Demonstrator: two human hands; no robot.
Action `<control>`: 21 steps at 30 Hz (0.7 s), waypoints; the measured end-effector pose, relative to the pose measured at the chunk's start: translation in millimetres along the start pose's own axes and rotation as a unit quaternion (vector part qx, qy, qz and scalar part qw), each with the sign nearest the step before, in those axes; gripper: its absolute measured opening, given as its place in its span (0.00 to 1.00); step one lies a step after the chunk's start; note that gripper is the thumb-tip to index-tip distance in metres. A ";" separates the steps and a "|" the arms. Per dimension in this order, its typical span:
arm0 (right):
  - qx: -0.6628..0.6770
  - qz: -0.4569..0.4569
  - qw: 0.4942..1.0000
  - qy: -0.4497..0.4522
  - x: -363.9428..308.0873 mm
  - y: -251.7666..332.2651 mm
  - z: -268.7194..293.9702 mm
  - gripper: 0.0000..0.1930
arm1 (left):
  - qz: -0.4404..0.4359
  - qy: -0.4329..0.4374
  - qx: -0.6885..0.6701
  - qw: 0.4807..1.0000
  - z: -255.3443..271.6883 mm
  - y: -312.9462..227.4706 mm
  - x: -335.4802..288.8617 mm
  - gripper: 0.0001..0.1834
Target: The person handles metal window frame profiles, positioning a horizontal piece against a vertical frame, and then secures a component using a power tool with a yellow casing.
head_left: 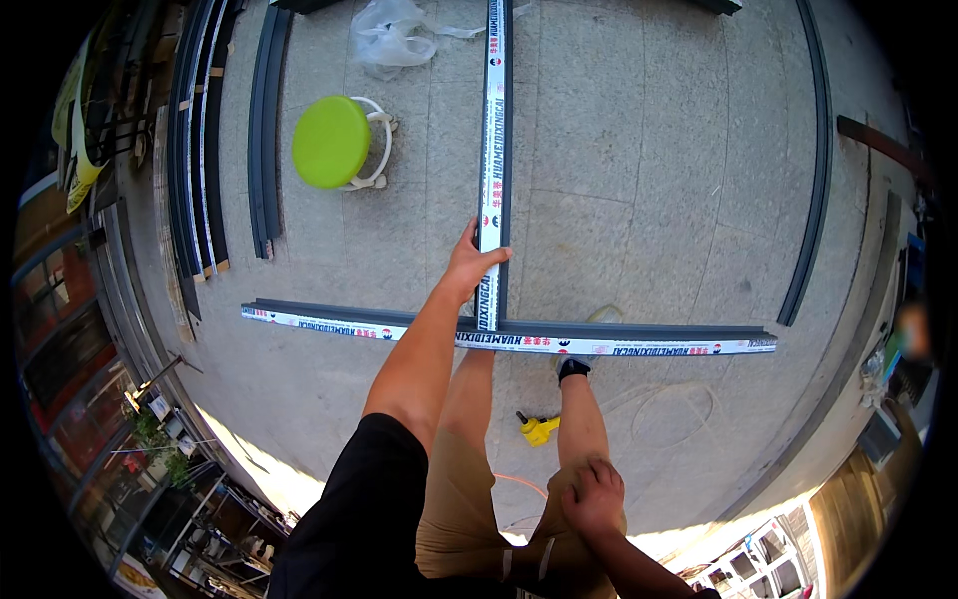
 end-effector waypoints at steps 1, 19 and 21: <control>0.005 0.002 1.000 0.008 -2.2 -1.1 3.9 0.23 | -0.003 -0.003 -0.001 1.000 0.2 1.4 -0.3 0.55; -0.035 0.000 0.999 -0.018 -27.2 35.7 45.7 0.17 | 0.109 -0.094 0.138 0.980 42.4 61.8 42.2 0.43; -0.047 -0.008 0.999 -0.019 -32.6 30.5 52.2 0.17 | 0.109 -0.100 0.133 0.980 34.4 64.3 44.5 0.41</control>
Point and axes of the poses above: each hand's wrist, its own x-axis towards the middle knuckle, its own z-axis out of the back of the hand, y = z × x, the point moved 7 cm from there along x, towards the middle knuckle, and after that the axes turned 14 degrees about y, right-handed, at the moved point
